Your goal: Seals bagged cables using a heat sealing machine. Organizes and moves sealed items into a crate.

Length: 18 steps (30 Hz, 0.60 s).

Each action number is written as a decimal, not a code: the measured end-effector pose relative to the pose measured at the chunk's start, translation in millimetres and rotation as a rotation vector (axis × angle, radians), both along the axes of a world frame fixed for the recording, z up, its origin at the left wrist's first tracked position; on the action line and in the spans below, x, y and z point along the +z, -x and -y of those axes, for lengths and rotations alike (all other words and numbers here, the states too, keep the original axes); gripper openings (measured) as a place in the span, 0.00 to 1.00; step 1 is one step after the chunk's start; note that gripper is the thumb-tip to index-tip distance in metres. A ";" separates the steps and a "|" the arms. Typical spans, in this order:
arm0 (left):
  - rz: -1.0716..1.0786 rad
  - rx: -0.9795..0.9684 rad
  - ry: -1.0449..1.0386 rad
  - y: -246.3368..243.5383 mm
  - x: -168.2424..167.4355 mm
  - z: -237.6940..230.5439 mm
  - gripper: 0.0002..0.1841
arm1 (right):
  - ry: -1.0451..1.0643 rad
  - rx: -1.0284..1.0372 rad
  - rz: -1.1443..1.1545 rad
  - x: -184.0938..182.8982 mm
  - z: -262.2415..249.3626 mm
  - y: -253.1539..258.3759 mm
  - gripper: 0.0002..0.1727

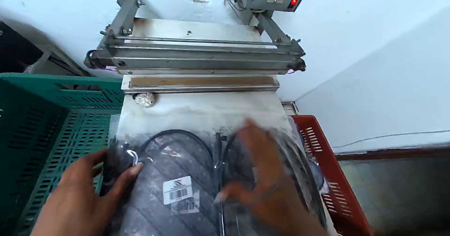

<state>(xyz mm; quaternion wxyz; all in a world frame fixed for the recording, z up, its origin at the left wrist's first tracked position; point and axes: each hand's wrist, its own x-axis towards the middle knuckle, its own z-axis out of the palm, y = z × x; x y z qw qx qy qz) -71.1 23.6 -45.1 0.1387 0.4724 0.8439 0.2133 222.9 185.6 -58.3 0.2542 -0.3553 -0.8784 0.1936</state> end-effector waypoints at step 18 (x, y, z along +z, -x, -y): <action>0.844 0.233 -0.171 13.2 23.1 -100.9 0.10 | 0.526 -0.326 -0.401 21.9 -17.5 33.4 0.09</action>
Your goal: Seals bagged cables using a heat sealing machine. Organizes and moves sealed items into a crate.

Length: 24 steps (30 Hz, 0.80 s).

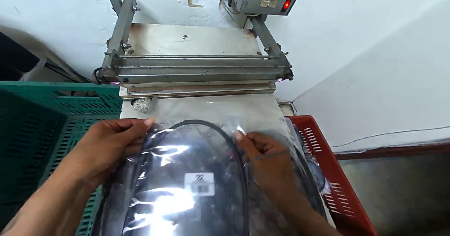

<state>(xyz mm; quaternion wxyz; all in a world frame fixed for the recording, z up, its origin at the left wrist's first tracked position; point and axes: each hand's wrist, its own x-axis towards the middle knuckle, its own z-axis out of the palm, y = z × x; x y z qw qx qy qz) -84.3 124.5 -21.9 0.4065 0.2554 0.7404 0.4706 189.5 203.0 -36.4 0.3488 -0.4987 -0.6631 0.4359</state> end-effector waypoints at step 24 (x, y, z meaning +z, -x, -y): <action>0.057 0.293 -0.058 -5.2 -60.5 -92.5 0.13 | 0.228 -0.149 0.184 -33.3 -117.0 38.6 0.13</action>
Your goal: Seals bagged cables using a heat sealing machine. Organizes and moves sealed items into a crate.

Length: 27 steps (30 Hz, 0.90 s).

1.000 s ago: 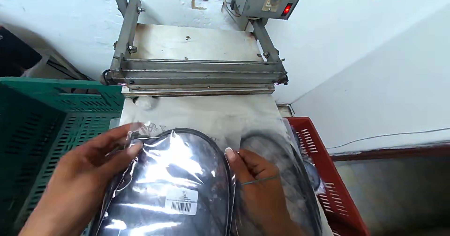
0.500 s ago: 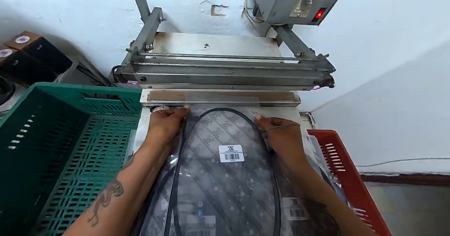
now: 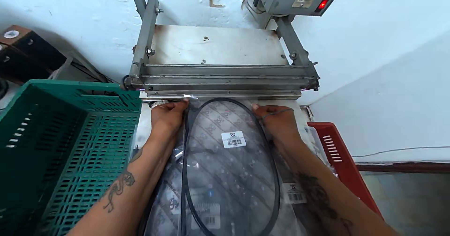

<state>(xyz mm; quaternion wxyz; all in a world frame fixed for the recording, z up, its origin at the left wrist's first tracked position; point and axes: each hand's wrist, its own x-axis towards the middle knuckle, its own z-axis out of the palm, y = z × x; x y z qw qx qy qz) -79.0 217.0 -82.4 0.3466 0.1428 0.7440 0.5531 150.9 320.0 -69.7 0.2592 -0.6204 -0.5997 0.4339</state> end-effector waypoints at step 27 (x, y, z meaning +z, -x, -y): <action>0.011 -0.240 -0.095 4.9 59.9 136.4 0.17 | -0.229 0.248 -0.398 44.1 164.4 -32.1 0.11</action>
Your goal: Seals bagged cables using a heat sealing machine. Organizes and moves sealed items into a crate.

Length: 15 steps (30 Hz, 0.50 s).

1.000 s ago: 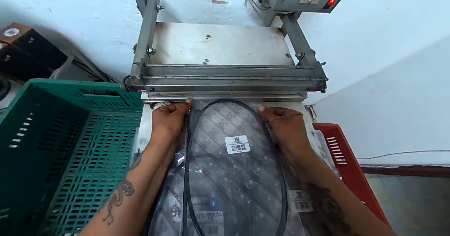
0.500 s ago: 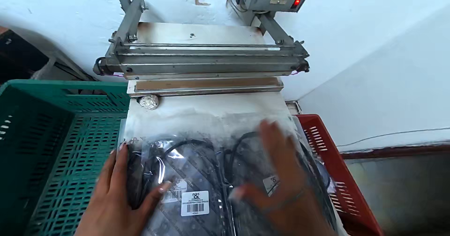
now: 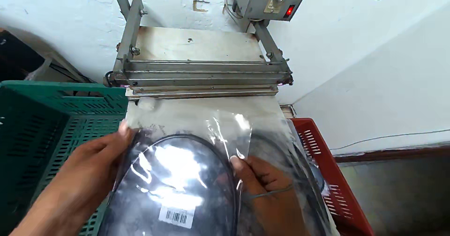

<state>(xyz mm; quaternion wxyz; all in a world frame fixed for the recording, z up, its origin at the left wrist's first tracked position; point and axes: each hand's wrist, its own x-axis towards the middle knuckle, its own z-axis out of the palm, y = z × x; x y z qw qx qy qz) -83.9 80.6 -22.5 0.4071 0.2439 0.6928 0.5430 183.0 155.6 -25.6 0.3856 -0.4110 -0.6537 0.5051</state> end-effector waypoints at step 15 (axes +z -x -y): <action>-0.095 0.144 0.165 -6.2 -47.9 -126.2 0.15 | 0.216 -0.258 0.378 -30.9 -150.6 23.1 0.14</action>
